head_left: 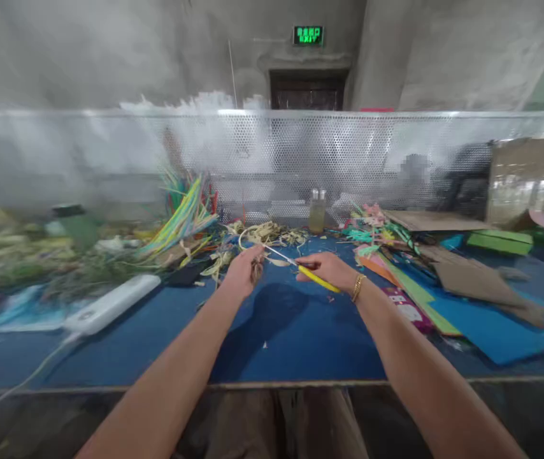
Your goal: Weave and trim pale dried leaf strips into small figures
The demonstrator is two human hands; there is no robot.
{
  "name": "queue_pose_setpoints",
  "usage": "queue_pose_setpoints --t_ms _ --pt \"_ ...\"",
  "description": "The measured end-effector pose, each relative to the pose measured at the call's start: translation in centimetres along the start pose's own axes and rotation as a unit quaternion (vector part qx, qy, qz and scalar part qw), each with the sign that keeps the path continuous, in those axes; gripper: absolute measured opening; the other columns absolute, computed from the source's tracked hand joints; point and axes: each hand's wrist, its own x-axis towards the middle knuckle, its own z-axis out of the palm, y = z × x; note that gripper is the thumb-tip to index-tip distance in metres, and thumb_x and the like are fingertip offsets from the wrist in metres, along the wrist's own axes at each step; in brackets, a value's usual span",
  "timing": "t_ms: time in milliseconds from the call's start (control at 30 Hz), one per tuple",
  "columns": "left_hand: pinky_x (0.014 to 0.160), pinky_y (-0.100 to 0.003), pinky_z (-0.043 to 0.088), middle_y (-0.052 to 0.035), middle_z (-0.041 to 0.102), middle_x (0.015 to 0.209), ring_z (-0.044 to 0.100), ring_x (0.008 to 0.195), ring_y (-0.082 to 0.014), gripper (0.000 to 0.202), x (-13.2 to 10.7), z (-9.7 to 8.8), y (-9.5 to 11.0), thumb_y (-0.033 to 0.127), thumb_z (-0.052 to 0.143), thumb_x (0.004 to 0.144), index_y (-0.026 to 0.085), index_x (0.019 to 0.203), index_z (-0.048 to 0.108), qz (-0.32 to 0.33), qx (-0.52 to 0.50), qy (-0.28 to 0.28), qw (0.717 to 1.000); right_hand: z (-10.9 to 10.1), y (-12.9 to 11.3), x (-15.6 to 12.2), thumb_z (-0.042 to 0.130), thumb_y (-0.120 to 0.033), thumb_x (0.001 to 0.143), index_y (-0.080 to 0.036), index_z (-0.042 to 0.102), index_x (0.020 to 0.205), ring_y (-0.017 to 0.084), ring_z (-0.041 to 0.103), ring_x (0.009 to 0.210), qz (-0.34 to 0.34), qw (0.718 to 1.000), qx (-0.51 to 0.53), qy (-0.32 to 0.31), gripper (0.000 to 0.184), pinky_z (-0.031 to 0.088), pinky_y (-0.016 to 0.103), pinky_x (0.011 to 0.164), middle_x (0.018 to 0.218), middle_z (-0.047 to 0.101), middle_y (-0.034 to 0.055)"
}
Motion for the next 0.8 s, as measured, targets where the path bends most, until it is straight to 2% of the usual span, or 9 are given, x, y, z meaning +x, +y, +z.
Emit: queue_pose_setpoints --t_ms 433,500,633,700,800 --pt "0.041 -0.014 0.039 0.0044 0.053 0.057 0.052 0.047 -0.0051 0.016 0.2 0.0 -0.3 0.016 0.071 0.063 0.014 0.074 0.060 -0.002 0.003 -0.012 1.000 -0.2 0.6 0.1 0.077 -0.039 0.057 -0.023 0.069 0.105 0.016 0.063 0.076 0.019 0.999 0.027 -0.005 0.051 0.047 0.025 0.068 0.084 0.070 0.0006" --pt "0.040 -0.014 0.039 0.0042 0.053 0.056 0.051 0.047 -0.0053 0.015 0.2 0.0 -0.4 0.016 0.071 0.064 0.014 0.073 0.059 -0.004 0.006 -0.024 1.000 -0.1 0.8 0.3 0.077 -0.037 0.057 -0.022 0.069 0.103 0.013 0.060 0.068 0.019 0.999 0.043 0.016 0.049 0.046 0.022 0.062 0.080 0.068 0.0005" --pt "0.040 -0.015 0.039 0.0035 0.054 0.058 0.052 0.048 -0.0059 0.015 0.1 0.0 -0.7 0.016 0.071 0.066 0.014 0.074 0.059 -0.003 0.004 -0.074 0.997 0.0 1.2 0.7 0.076 -0.039 0.061 -0.019 0.064 0.103 0.006 0.047 0.045 0.057 0.981 0.148 0.110 0.048 0.037 0.018 0.041 0.062 0.059 -0.0021" --pt "0.041 -0.015 0.040 0.0030 0.055 0.060 0.053 0.049 -0.0061 0.015 0.0 0.0 -0.9 0.014 0.070 0.067 0.014 0.077 0.060 -0.007 0.002 -0.086 0.996 -0.1 1.0 0.8 0.073 -0.042 0.064 -0.019 0.060 0.102 0.006 0.044 0.042 0.074 0.965 0.212 0.134 0.046 0.035 0.017 0.037 0.061 0.055 -0.0032" --pt "0.045 -0.016 0.042 0.0016 0.058 0.062 0.054 0.051 -0.0064 0.013 0.0 0.1 -1.1 0.010 0.070 0.067 0.014 0.075 0.060 -0.014 0.010 -0.092 0.996 -0.2 0.6 0.8 0.069 -0.045 0.068 -0.019 0.055 0.095 0.007 0.048 0.045 0.074 0.945 0.280 0.148 0.040 0.038 0.017 0.037 0.064 0.055 -0.0027"
